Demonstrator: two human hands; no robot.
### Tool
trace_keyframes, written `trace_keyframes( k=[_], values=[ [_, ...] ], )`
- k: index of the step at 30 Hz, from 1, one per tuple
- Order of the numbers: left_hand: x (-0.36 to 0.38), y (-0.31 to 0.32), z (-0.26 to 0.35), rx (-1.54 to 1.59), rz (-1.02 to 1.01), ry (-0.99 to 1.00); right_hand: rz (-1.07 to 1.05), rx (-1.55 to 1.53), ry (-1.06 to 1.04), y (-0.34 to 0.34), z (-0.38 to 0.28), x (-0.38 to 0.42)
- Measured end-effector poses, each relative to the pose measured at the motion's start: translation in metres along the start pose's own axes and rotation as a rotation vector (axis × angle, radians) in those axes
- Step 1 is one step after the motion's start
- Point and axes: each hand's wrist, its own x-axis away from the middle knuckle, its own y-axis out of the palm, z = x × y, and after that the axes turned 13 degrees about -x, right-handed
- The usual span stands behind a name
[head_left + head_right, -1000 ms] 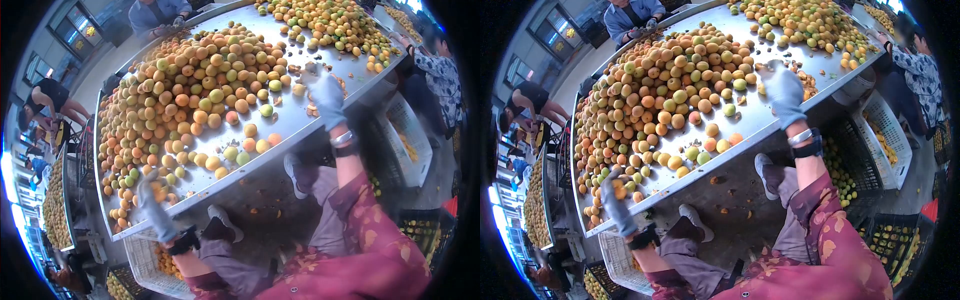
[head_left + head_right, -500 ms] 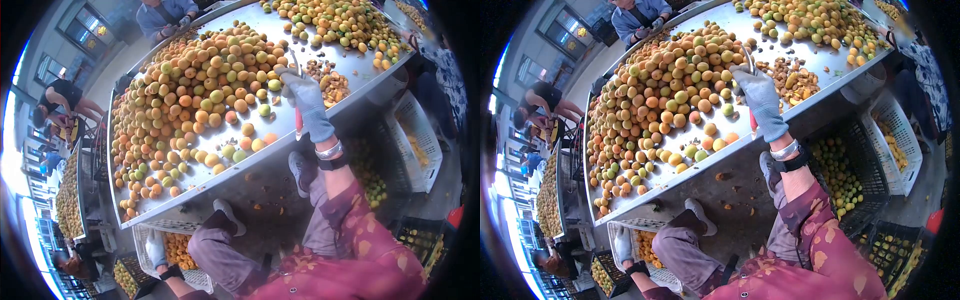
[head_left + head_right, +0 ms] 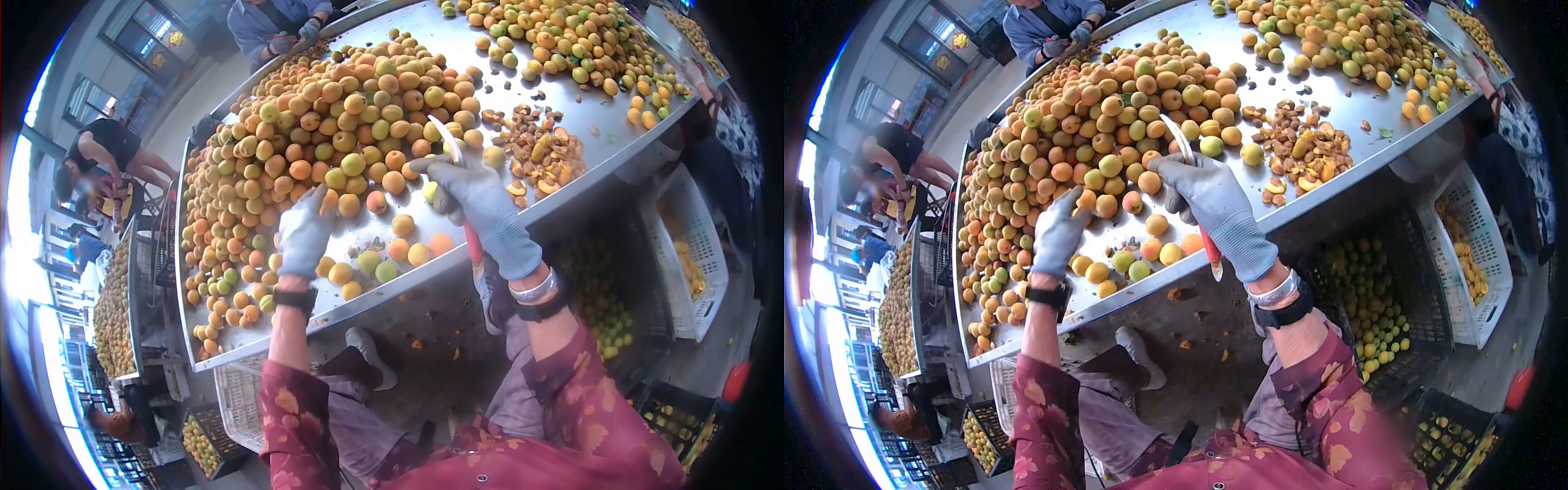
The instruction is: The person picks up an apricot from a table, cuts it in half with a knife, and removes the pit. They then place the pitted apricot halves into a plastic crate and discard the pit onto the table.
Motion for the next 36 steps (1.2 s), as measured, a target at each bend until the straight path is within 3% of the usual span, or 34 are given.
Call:
trace_keyframes(
  k=[2,4,6,9,11,12,13,15,18,19,21,22,23,24,29,33,35,36],
  values=[
    [-0.013,0.029,-0.007,-0.077,0.062,0.072,-0.010,-0.034,0.042,-0.002,0.001,-0.004],
    [-0.019,0.045,-0.009,-0.313,-0.205,-0.049,-0.010,-0.007,0.049,-0.003,0.003,-0.008],
    [-0.023,0.053,-0.016,-0.357,-0.207,-0.065,-0.007,0.017,0.057,-0.004,0.006,-0.009],
    [-0.017,0.056,-0.026,-0.365,-0.277,-0.145,-0.196,0.161,-0.099,-0.004,0.011,-0.008],
    [-0.007,0.053,-0.036,-0.015,-0.229,-0.222,-0.238,0.279,-0.147,0.000,0.013,-0.007],
    [-0.007,0.032,-0.025,0.163,-0.312,-0.371,-0.187,0.182,0.029,0.009,0.004,-0.002],
    [-0.001,0.019,-0.023,0.159,-0.313,-0.374,-0.191,0.179,0.031,0.011,0.006,0.000],
    [0.015,-0.007,-0.019,0.961,-0.303,-0.597,-0.202,0.039,0.096,0.018,0.010,0.005],
    [0.035,-0.051,0.011,1.292,-0.163,-0.604,-0.271,0.059,0.040,0.029,0.026,0.007],
    [0.045,-0.057,0.013,1.127,-0.138,-0.503,-0.298,0.022,0.005,0.035,0.032,0.009],
    [0.062,-0.058,0.016,1.600,-0.046,-0.452,-0.311,0.037,0.087,0.045,0.037,0.017],
    [0.068,-0.059,0.015,1.694,-0.048,-0.421,-0.338,0.179,-0.023,0.049,0.042,0.020],
    [0.073,-0.059,0.017,1.649,-0.022,-0.415,-0.364,0.321,-0.132,0.054,0.046,0.021],
    [0.077,-0.060,0.018,1.686,-0.004,-0.420,-0.355,0.199,0.167,0.063,0.028,0.030],
    [0.090,-0.049,0.013,1.798,0.049,-0.371,-0.358,0.357,0.029,0.079,0.051,0.039],
    [0.091,-0.055,0.011,1.486,0.000,-0.505,-0.395,0.654,0.045,0.093,0.060,0.043],
    [0.090,-0.065,0.014,1.184,0.015,-0.442,-0.481,0.805,-0.389,0.089,0.079,0.041],
    [0.091,-0.060,0.011,1.172,0.052,-0.437,-0.480,0.810,-0.388,0.090,0.082,0.040]
  ],
)
